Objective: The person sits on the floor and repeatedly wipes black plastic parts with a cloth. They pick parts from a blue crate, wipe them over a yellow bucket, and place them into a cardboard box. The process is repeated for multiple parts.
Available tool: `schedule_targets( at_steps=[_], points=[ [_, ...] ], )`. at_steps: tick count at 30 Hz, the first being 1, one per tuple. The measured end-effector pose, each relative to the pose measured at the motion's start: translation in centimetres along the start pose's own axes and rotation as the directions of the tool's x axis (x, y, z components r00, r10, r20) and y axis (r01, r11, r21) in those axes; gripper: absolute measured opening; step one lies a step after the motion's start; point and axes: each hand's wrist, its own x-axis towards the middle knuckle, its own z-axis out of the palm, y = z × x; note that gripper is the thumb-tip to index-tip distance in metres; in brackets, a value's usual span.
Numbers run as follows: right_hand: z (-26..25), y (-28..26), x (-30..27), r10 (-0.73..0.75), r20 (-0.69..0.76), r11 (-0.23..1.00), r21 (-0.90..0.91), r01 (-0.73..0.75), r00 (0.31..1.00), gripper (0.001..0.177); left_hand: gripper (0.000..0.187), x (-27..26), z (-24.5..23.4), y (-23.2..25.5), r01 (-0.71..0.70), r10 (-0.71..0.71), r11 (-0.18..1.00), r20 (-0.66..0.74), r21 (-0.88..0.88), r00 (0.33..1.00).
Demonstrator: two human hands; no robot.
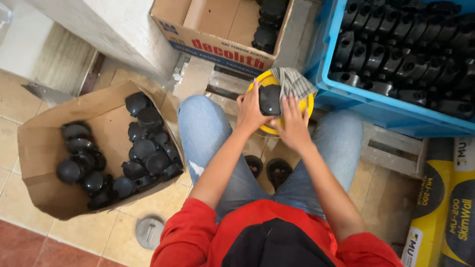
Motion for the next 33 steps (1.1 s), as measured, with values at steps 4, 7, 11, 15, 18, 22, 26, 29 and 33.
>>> schedule_targets(
  at_steps=[4,7,11,15,18,22,26,29,33],
  points=[
    [0.2,-0.3,-0.5,-0.031,0.022,0.999,-0.037,0.032,0.999,0.073,0.118,0.2,0.9,-0.7,-0.026,0.026,1.0,0.007,-0.001,1.0],
    [0.3,-0.8,1.3,-0.085,0.062,0.992,-0.092,0.091,0.994,0.071,0.116,0.2,2.2,-2.0,-0.037,0.037,0.999,0.001,-0.005,0.999],
    [0.3,-0.1,4.7,-0.092,-0.032,0.993,-0.08,0.089,0.995,0.062,0.11,0.1,2.6,-2.2,-0.098,0.097,0.995,-0.099,0.001,0.99],
    [1.1,1.4,5.7,-0.021,-0.055,1.0,-0.012,0.02,0.998,0.06,0.116,0.0,1.8,-1.3,-0.081,0.082,0.997,-0.116,0.013,0.99],
    [0.6,0.7,3.0,-0.03,-0.072,0.999,0.014,0.031,0.997,0.064,0.111,-0.2,0.9,-0.8,-0.07,0.071,0.997,-0.072,0.018,0.995],
    [0.3,-1.0,0.2,-0.059,-0.033,0.998,0.016,0.059,0.998,0.073,0.115,0.1,1.9,-1.7,-0.068,0.068,0.998,-0.041,-0.004,0.997],
    [0.8,-1.5,1.4,-0.155,0.023,0.983,-0.1,0.156,0.988,0.064,0.111,0.7,5.4,-5.0,-0.073,0.074,0.997,-0.096,0.012,0.993],
    [0.6,-1.2,4.0,-0.112,-0.015,0.99,-0.093,0.11,0.994,0.06,0.114,0.3,3.9,-3.5,-0.055,0.055,0.998,-0.09,0.009,0.994],
    [0.2,0.0,5.3,-0.025,-0.023,0.998,-0.051,0.024,0.999,0.061,0.117,-0.1,1.9,-1.6,-0.021,0.021,1.0,-0.069,0.002,0.997]
  ],
)
